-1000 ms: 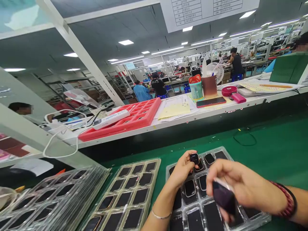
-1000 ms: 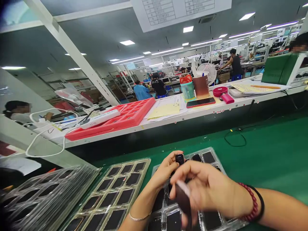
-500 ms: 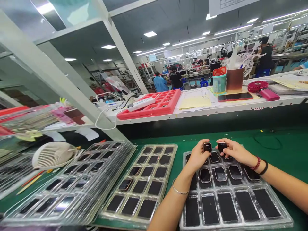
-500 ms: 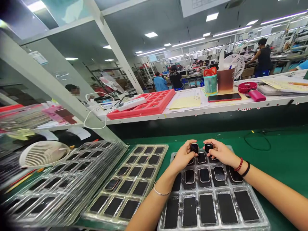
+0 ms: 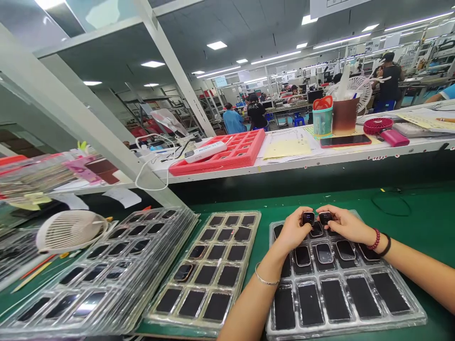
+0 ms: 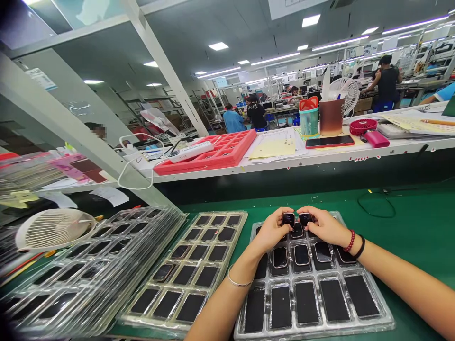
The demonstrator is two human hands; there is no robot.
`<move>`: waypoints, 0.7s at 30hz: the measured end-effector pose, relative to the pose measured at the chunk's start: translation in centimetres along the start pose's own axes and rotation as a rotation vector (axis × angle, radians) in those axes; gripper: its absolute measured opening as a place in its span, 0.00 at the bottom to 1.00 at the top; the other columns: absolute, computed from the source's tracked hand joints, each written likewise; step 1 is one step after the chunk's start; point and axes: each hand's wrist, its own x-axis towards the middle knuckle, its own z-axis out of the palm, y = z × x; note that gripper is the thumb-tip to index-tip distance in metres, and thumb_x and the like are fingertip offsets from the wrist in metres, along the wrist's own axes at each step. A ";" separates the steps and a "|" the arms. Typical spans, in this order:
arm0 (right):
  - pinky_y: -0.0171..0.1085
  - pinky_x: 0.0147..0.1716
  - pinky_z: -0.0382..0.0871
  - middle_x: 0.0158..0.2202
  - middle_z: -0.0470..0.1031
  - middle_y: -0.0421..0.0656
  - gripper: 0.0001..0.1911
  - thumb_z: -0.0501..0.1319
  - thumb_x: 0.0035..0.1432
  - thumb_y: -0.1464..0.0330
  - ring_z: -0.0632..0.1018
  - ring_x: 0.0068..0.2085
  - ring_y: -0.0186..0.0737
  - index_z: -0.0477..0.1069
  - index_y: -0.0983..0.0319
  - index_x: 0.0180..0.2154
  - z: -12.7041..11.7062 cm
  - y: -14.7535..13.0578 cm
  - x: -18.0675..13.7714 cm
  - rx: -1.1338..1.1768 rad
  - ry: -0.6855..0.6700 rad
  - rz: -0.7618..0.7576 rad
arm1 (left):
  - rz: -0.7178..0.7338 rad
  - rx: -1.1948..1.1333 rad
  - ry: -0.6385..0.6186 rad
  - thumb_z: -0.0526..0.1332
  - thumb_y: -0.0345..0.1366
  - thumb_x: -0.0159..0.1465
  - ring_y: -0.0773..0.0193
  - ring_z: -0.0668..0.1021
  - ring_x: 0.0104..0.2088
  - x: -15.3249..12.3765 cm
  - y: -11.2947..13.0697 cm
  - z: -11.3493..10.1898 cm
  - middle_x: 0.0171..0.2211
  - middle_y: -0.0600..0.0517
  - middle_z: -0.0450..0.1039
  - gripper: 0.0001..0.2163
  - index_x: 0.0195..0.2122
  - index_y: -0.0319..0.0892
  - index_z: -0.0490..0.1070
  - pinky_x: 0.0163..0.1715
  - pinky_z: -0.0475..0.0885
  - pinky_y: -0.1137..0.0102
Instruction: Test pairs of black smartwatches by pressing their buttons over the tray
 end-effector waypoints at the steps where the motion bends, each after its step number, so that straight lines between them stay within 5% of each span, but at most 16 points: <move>1: 0.38 0.40 0.72 0.46 0.72 0.44 0.22 0.54 0.51 0.75 0.76 0.36 0.36 0.66 0.61 0.49 0.0 0.0 0.0 -0.003 0.000 -0.002 | -0.001 0.005 0.000 0.57 0.22 0.50 0.66 0.74 0.35 0.0 0.0 0.0 0.39 0.50 0.72 0.21 0.46 0.41 0.68 0.37 0.70 0.71; 11: 0.33 0.29 0.70 0.37 0.74 0.43 0.13 0.53 0.58 0.68 0.76 0.31 0.34 0.68 0.62 0.45 0.2 -0.2 0.2 -0.005 0.040 0.018 | -0.021 -0.100 -0.064 0.57 0.34 0.58 0.63 0.74 0.33 -0.3 1.2 0.2 0.36 0.49 0.72 0.10 0.40 0.40 0.70 0.31 0.73 0.70; 21: 0.34 0.32 0.71 0.38 0.74 0.42 0.16 0.53 0.52 0.76 0.76 0.31 0.34 0.69 0.61 0.43 0.6 -0.3 0.3 -0.034 0.081 -0.058 | 0.014 -0.070 -0.087 0.56 0.29 0.55 0.62 0.75 0.35 -0.1 0.9 0.0 0.39 0.48 0.72 0.12 0.41 0.39 0.69 0.35 0.73 0.68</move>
